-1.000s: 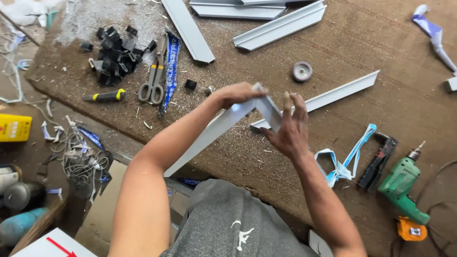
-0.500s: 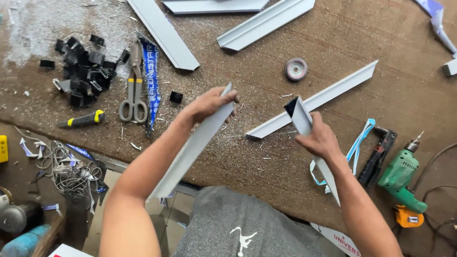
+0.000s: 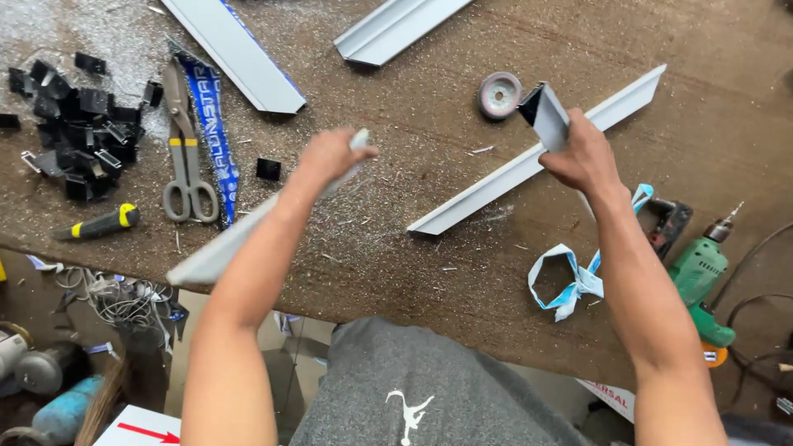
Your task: The person assembles aluminum extrusion pieces into a rectangular frame using black plastic corner connectors. They pick up cut aluminum profiles, insert the connectors into the ends, and join the pieces at right angles. The process is repeated to form a complete frame.
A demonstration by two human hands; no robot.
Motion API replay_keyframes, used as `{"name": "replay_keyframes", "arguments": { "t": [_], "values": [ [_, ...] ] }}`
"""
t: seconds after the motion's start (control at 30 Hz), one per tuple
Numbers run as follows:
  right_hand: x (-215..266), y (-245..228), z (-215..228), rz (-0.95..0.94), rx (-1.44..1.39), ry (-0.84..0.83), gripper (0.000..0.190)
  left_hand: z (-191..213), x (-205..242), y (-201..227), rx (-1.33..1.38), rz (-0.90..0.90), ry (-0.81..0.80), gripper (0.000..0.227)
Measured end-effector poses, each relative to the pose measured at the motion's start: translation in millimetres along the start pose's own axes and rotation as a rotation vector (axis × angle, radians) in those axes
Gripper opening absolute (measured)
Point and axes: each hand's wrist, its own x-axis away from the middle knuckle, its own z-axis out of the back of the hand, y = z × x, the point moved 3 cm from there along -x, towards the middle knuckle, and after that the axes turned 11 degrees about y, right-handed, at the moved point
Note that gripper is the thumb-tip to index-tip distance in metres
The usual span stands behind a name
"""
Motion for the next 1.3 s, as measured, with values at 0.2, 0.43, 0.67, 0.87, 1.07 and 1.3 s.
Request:
{"name": "replay_keyframes", "arguments": {
  "t": [0.2, 0.43, 0.67, 0.87, 1.07, 1.3],
  "values": [
    [79.1, 54.1, 29.9, -0.321, -0.121, -0.033, 0.073, -63.0, -48.5, 77.8, -0.81, -0.145, 0.614, 0.097],
    [191.5, 59.2, 76.1, -0.595, -0.316, -0.111, 0.099, -263.2, -4.5, 133.4, -0.162, -0.401, 0.205, 0.106],
    [282.5, 119.3, 25.5, -0.68, -0.357, -0.076, 0.084, -103.7, 183.3, -35.5, -0.503, -0.068, 0.257, 0.097],
    [302.5, 88.0, -37.1, -0.601, -0.527, -0.112, 0.058, -186.4, 165.1, -6.7, -0.292, -0.348, 0.3, 0.088],
    [308.2, 61.5, -42.7, -0.361, -0.491, -0.168, 0.041, -186.6, 139.2, 23.5, -0.24, -0.597, 0.168, 0.073],
    [303.9, -37.2, 86.5, -0.173, -0.742, -0.079, 0.057, -34.1, 206.6, 175.8, 0.079, -0.726, 0.021, 0.063]
  ]
}}
